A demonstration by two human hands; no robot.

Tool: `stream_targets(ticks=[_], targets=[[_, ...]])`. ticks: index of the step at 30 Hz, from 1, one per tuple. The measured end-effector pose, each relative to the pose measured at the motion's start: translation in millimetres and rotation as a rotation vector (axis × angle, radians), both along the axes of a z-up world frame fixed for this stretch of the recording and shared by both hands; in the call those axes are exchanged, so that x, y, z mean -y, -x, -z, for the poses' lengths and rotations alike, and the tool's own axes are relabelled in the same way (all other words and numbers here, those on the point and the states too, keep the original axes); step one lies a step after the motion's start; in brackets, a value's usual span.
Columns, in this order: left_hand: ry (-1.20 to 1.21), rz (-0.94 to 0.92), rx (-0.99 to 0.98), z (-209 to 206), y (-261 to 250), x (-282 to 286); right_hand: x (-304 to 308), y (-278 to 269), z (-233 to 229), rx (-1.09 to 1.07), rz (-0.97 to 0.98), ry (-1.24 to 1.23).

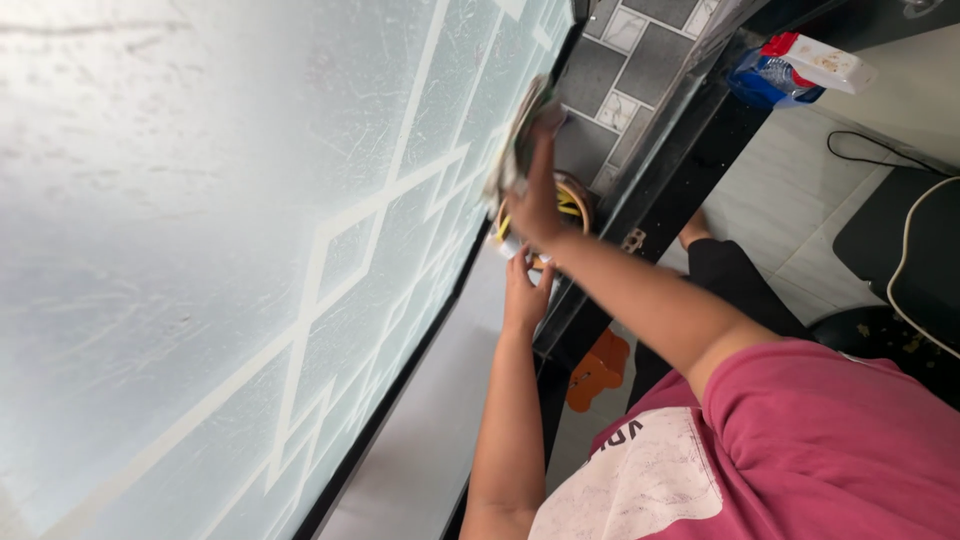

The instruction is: The person wipes a large frosted glass window with a patterned cloth, moving the cloth across the surface in broad strokes. The person uses both hands to reach different areas of the window and continues wiping throughout the clip.

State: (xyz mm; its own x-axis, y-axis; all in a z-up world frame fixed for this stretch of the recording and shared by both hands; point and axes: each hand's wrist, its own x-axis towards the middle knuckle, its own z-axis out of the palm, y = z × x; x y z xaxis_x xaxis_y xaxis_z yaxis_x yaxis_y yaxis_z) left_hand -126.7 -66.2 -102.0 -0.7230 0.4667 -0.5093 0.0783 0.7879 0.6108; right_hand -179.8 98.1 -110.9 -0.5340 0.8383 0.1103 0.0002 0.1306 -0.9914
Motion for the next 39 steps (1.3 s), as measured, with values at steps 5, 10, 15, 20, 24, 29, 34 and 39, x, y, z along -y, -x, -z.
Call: stream_targets(ticks=[5,10,15,20,24,29,34,39], targets=[[-0.064,-0.009,0.032,-2,10,-19,56,-16,-46,-0.181,-0.068,-0.101],[-0.107,-0.043,0.075,-17,12,-21,52,-4,28,0.189,-0.109,0.075],[-0.141,-0.099,0.118,-32,9,-15,48,1,19,0.434,-0.201,0.053],[-0.190,-0.149,0.155,-24,14,-2,88,-30,-69,0.287,-0.126,-0.123],[-0.235,-0.193,0.178,-5,21,-3,97,-42,-151,-0.052,-0.416,-0.042],[-0.284,-0.250,0.206,16,25,9,106,-31,-97,-0.175,-0.394,-0.349],[-0.341,-0.305,0.248,34,19,16,74,-26,-3,0.127,-0.265,-0.307],[-0.393,-0.401,0.286,110,3,58,47,-13,28,0.460,-0.462,0.162]])
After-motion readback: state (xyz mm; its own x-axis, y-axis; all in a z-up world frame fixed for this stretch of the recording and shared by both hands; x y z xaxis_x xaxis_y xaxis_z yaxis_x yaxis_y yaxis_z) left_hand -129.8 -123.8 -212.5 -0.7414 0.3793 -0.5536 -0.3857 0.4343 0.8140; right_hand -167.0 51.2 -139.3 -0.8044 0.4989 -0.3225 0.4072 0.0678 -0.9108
